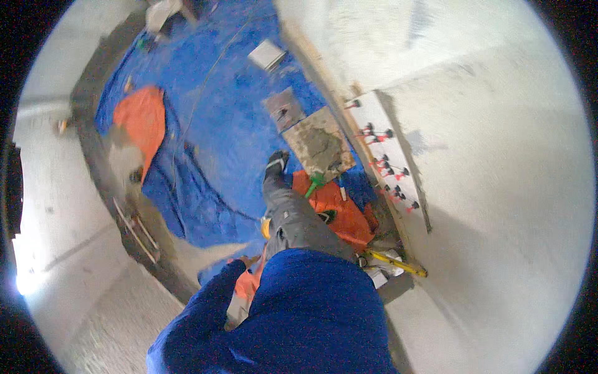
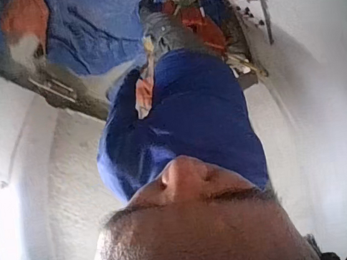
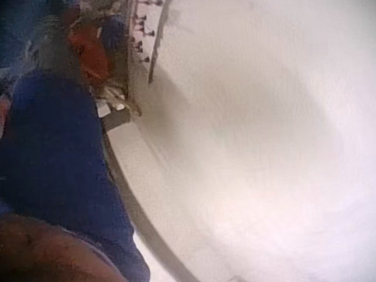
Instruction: The person installs white wall tiles using tile leveling clips and a rubber mallet. They tap tiles into place, adjust the leveling clips, and wipe the tile surface with a sponge.
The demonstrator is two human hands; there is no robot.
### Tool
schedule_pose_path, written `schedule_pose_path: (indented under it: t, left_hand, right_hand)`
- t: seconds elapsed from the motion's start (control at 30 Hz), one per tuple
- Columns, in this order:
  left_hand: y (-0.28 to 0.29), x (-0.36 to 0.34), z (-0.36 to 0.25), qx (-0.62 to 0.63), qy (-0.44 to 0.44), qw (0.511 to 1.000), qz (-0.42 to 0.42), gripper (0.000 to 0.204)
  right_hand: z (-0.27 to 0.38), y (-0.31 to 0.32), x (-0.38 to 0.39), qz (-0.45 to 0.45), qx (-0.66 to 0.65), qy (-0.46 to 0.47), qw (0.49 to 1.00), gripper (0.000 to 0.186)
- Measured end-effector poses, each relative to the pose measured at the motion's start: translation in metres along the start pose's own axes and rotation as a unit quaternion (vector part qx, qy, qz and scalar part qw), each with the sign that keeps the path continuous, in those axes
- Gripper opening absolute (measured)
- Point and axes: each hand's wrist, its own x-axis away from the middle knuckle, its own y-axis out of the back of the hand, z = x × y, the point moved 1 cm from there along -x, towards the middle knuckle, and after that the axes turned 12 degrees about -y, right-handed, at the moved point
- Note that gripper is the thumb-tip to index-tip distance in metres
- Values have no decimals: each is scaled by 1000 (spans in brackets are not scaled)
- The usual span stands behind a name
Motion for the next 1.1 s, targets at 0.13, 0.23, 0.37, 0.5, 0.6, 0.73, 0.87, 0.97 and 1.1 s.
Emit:
schedule_pose_path:
  t: [0.13, 0.23, 0.37, 0.5, 0.6, 0.73, 0.87, 0.97, 1.1]
  left_hand:
    - [-52, 14, -30, 149, 26, 988, -37, 73]
    - [-73, 20, -53, 212, 36, 975, -57, 70]
    - [-94, 19, -87, 270, 39, 960, -71, 67]
    - [-104, 2, -122, 307, 28, 948, -78, 63]
    - [-105, -9, -141, 329, 24, 941, -81, 61]
    - [-99, -19, -152, 351, 24, 931, -92, 57]
    - [-88, -20, -142, 374, 38, 919, -118, 54]
    - [-72, -13, -115, 403, 89, 901, -134, 52]
    - [-31, 19, -68, 384, 124, 876, -263, 51]
  right_hand:
    - [40, -22, -14, 37, 105, 10, 994, 32]
    - [58, -35, -21, 52, 153, 14, 987, 32]
    - [74, -45, -23, 63, 191, 17, 979, 32]
    - [81, -49, -22, 65, 208, 26, 976, 32]
    - [82, -48, -19, 63, 213, 28, 975, 32]
    - [82, -48, -17, 63, 216, 29, 974, 32]
    - [82, -51, -17, 69, 221, 31, 972, 32]
    - [84, -55, -18, 79, 228, 33, 970, 33]
    - [88, -64, -19, 103, 248, 37, 963, 33]
